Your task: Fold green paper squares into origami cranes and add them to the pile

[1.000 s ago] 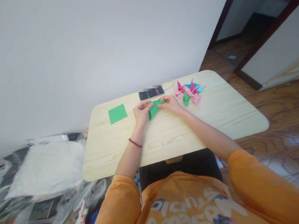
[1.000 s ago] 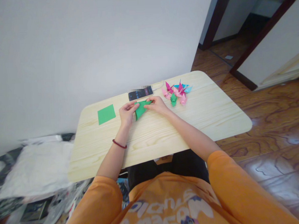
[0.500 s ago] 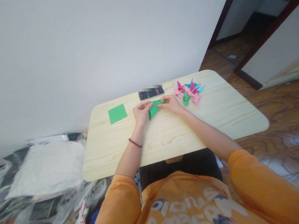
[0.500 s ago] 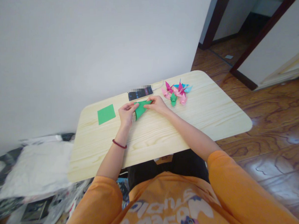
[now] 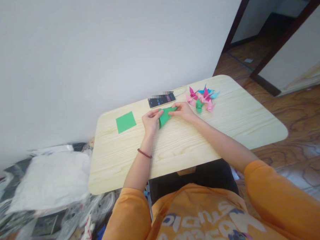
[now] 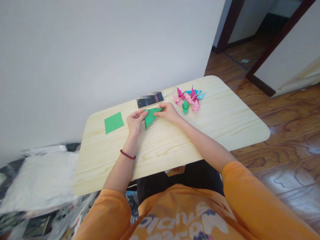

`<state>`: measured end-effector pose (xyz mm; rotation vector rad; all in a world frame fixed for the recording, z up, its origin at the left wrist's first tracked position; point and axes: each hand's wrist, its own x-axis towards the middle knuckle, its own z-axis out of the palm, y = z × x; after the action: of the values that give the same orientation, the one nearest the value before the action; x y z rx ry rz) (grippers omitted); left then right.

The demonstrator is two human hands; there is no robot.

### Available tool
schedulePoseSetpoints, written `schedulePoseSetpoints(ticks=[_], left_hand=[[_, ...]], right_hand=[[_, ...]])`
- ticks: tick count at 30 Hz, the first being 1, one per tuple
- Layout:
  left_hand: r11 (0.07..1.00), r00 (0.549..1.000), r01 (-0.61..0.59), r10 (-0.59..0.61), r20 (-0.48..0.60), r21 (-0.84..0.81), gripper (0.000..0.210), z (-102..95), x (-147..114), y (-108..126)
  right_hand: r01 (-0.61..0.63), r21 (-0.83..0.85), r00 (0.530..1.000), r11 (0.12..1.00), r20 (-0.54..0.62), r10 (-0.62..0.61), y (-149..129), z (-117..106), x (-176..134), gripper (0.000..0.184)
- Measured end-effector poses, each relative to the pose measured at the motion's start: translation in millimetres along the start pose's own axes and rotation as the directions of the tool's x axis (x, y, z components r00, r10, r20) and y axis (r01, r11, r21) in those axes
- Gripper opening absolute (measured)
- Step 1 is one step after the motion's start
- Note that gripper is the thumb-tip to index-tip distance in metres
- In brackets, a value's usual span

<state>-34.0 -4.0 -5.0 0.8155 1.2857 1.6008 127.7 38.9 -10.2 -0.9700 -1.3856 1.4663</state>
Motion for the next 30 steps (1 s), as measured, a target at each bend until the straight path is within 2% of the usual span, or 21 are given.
schedulePoseSetpoints(ticks=[3,6,9,12,19,25,30], left_hand=[[0.999,0.999,0.021,-0.022,-0.025,-0.024,0.031,1.3,-1,1],[0.997,0.996,0.034,-0.039,-0.075,-0.071,0.032,3.7,-3,1],[0.99,0.992,0.009,-0.026,-0.122,-0.138,0.034,6.4,-5,-2],[0.978,0.987,-0.01,-0.024,-0.161,-0.208,0.033,8.4,-4,-4],[0.967,0.971,-0.021,-0.041,-0.236,-0.253,0.027,11.3,-3,-8],[0.964,0.966,-0.033,-0.037,-0.255,-0.264,0.026,11.9,-3,-9],[0.971,0.974,-0.006,-0.048,-0.222,-0.239,0.032,12.7,-5,-10]], right_hand=[[0.013,0.027,1.0,1.0,-0.024,-0.012,-2,2,-1,0.04],[0.044,0.123,0.997,0.991,-0.074,-0.035,-5,6,-3,0.054],[-0.024,0.208,0.999,0.978,-0.028,0.031,-6,10,-6,0.067],[-0.105,0.212,0.994,0.972,0.04,0.099,-6,12,-7,0.062],[-0.11,0.234,0.994,0.966,0.029,0.107,-2,10,0,0.055],[-0.101,0.227,0.994,0.969,-0.006,0.105,1,10,3,0.05],[-0.093,0.207,0.996,0.974,0.005,0.094,4,12,2,0.052]])
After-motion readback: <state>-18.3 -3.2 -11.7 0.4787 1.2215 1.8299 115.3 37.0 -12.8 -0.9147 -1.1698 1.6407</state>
